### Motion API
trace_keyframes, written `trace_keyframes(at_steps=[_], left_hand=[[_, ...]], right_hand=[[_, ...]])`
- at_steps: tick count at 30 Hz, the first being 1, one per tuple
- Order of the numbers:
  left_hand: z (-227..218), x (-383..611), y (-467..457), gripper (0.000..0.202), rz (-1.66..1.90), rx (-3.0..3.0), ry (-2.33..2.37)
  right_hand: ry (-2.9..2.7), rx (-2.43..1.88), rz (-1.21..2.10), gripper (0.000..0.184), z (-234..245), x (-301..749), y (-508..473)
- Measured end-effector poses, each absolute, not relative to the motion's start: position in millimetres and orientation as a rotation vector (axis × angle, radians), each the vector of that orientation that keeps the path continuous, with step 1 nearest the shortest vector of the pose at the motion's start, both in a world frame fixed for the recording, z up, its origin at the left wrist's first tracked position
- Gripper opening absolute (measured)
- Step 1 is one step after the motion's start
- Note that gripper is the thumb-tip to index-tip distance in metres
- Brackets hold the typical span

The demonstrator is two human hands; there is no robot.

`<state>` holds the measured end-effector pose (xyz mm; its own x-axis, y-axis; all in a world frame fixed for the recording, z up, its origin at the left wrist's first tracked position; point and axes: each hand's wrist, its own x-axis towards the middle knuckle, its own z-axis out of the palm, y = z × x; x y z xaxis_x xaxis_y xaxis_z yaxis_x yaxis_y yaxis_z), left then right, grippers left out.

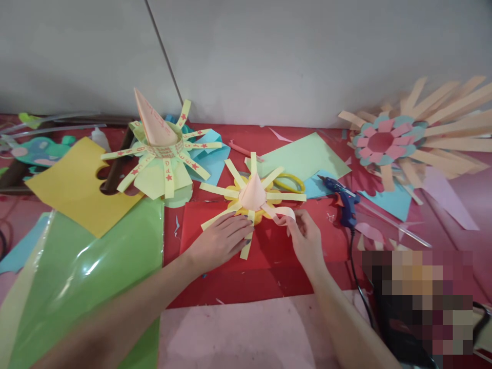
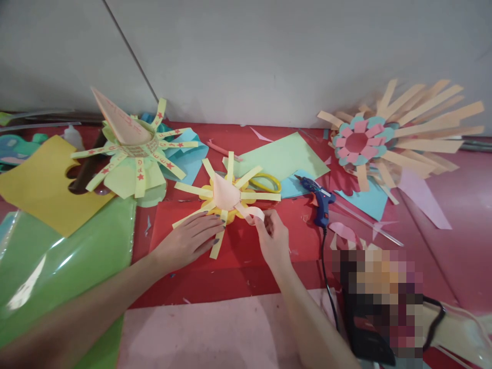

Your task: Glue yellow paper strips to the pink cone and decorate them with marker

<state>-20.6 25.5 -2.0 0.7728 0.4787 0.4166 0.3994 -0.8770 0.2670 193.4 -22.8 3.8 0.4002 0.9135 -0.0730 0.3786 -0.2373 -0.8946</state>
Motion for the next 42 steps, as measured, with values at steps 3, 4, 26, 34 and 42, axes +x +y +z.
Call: trace_keyframes(at_steps=[3, 4, 26, 34, 42], left_hand=[[-2.6, -20.6, 25.5, 0.024, 0.710, 2.805, 0.709], [-3.2, -20.5, 25.4, 0.024, 0.699, 2.805, 0.717], [-3.8, -19.7, 25.4, 0.027, 0.640, 2.812, 0.756], [-1.8, -19.3, 25.6, 0.025, 0.726, 2.810, 0.735], [-1.5, -18.7, 25.2, 0.025, 0.722, 2.843, 0.721]], right_hand=[[-1.201, -1.779, 0.863, 0.031, 5.1, 194.3, -23.0], [-1.224, -1.764, 0.889, 0.032, 4.9, 194.5, -23.2], [-1.506, -1.706, 0.740, 0.023, 8.4, 189.4, -24.8], [-1.459, -1.719, 0.055, 0.013, 9.3, 193.3, -26.9], [-2.031, -1.786, 0.000, 0.042, -1.8, 194.2, -26.6]])
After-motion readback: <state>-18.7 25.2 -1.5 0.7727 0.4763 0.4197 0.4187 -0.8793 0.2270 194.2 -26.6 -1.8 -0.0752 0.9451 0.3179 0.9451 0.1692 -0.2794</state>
